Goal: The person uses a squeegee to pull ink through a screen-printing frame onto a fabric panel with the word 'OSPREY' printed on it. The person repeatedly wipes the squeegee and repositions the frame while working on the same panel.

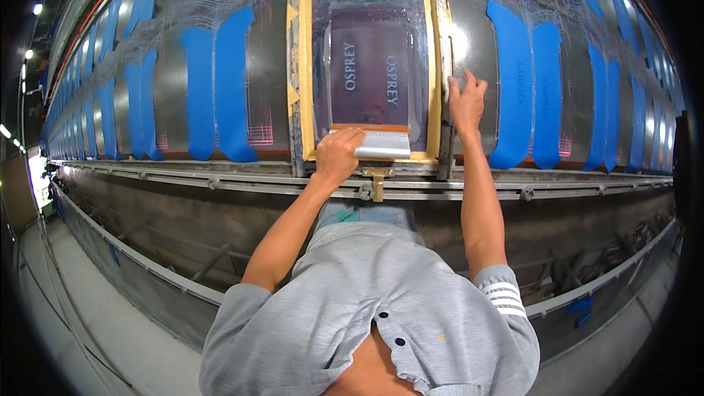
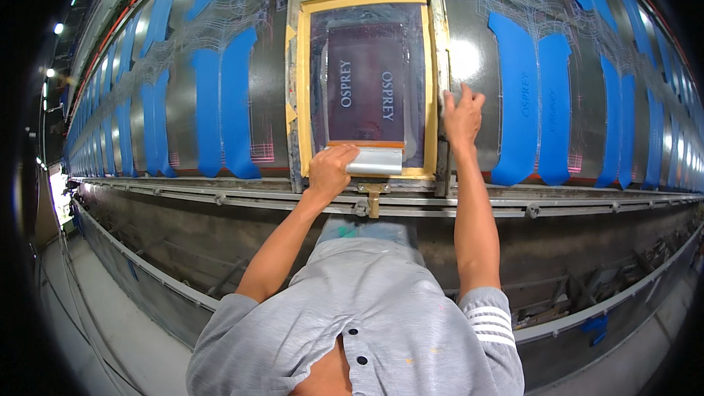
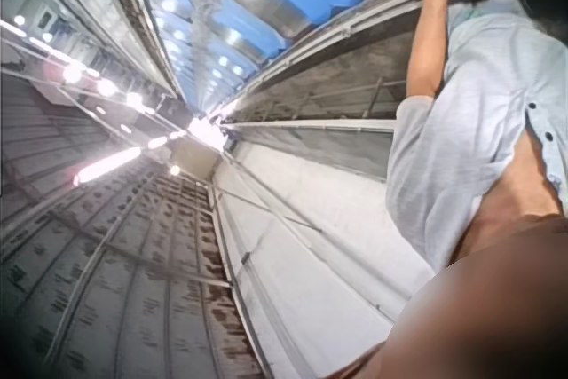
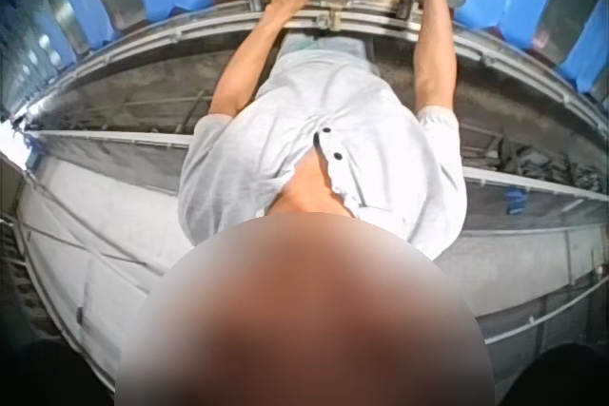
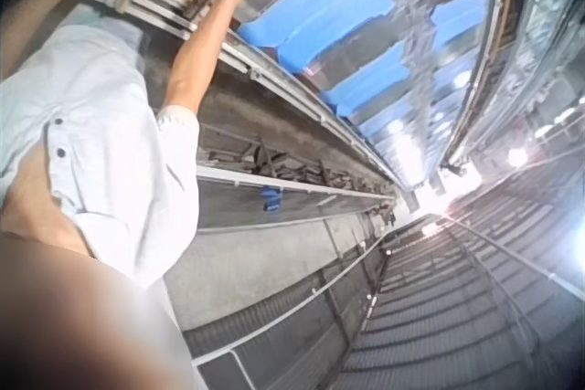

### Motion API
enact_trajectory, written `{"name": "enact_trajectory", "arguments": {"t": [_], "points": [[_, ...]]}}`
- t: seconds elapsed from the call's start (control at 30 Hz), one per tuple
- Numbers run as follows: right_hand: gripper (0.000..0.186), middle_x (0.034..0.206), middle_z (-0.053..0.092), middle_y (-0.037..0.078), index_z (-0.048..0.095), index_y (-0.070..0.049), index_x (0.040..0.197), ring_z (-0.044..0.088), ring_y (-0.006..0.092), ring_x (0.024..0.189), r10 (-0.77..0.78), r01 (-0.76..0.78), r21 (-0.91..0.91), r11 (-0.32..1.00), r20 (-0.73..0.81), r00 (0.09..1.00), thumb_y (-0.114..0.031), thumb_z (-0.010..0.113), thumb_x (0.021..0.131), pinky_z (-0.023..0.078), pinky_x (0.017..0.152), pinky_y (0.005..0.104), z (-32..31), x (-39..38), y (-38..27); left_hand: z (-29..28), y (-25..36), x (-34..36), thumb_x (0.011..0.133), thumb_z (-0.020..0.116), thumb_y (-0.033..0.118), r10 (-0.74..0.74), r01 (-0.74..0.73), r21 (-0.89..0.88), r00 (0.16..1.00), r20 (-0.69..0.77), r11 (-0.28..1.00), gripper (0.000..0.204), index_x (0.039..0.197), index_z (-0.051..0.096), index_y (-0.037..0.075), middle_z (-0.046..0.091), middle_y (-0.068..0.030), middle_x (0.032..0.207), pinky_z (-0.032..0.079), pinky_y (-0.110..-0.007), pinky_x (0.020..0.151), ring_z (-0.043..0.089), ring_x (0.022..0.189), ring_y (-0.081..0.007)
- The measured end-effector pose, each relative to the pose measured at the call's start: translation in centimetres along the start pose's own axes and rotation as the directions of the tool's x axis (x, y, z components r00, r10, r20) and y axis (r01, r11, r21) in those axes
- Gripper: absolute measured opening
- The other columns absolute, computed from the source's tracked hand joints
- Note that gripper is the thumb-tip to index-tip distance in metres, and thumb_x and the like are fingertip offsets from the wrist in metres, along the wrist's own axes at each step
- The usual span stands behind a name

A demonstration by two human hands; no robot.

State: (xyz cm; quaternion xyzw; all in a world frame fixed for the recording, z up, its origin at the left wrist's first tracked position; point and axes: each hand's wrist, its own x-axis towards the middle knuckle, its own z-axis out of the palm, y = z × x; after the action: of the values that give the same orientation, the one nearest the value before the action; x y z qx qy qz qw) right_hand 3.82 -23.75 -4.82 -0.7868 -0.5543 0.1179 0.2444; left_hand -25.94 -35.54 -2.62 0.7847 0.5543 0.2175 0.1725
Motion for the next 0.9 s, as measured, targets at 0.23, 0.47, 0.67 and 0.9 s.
{"name": "enact_trajectory", "arguments": {"t": [0.23, 0.47, 0.67, 0.9], "points": [[0.035, 0.091, 0.074, 0.021, 0.075, -0.001, 0.095, 0.068, 0.0429, 0.083, 0.089, -0.092, 0.1, 0.991, 0.03, 0.996, -0.034, 0.063, 0.097, 0.052, 0.077, 0.0491, -1.3, 3.4, 2.7, 0.7, 2.3, -1.2, 0.075, 0.062, -0.005, 0.017, -0.017, -0.007, 0.996, -0.089, 1.0, 0.032, 0.103, 0.076, 0.005, 0.077, -0.0122, 0.109, 0.056, -0.044, 0.087, 0.072, 0.106, -0.0289], [0.03, 0.075, 0.072, 0.013, 0.077, 0.0, 0.092, 0.064, 0.0204, 0.069, 0.053, -0.031, 0.28, 0.96, -0.07, 0.996, -0.027, 0.065, 0.097, 0.049, 0.066, 0.0394, -3.9, 2.6, 1.8, -0.7, 3.2, -0.1, 0.073, 0.063, -0.003, 0.068, -0.068, 0.005, 0.988, -0.137, 0.998, 0.035, 0.107, 0.074, 0.003, 0.076, -0.0126, 0.109, 0.056, -0.042, 0.087, 0.072, 0.105, -0.0294], [0.031, 0.079, 0.07, 0.022, 0.073, 0.001, 0.089, 0.068, 0.0368, 0.071, 0.074, -0.073, 0.335, 0.939, 0.009, 0.997, -0.027, 0.064, 0.097, 0.051, 0.069, 0.0458, -7.1, 10.9, 15.8, 11.6, 15.2, 5.9, 0.069, 0.061, -0.006, 0.0, 0.005, 0.069, 0.997, -0.072, 0.998, 0.044, 0.11, 0.075, 0.004, 0.076, -0.0123, 0.114, 0.055, -0.044, 0.09, 0.071, 0.11, -0.0293], [0.032, 0.078, 0.069, 0.025, 0.072, 0.003, 0.088, 0.068, 0.0416, 0.074, 0.143, -0.125, 0.339, 0.932, -0.028, 0.989, -0.027, 0.066, 0.094, 0.05, 0.068, 0.0467, -4.0, 9.1, 14.0, 9.4, 11.2, 6.3, 0.073, 0.062, -0.004, -0.003, 0.002, 0.063, 1.0, 0.016, 0.998, 0.038, 0.106, 0.077, 0.006, 0.077, -0.0102, 0.112, 0.054, -0.042, 0.089, 0.071, 0.107, -0.0286]]}}
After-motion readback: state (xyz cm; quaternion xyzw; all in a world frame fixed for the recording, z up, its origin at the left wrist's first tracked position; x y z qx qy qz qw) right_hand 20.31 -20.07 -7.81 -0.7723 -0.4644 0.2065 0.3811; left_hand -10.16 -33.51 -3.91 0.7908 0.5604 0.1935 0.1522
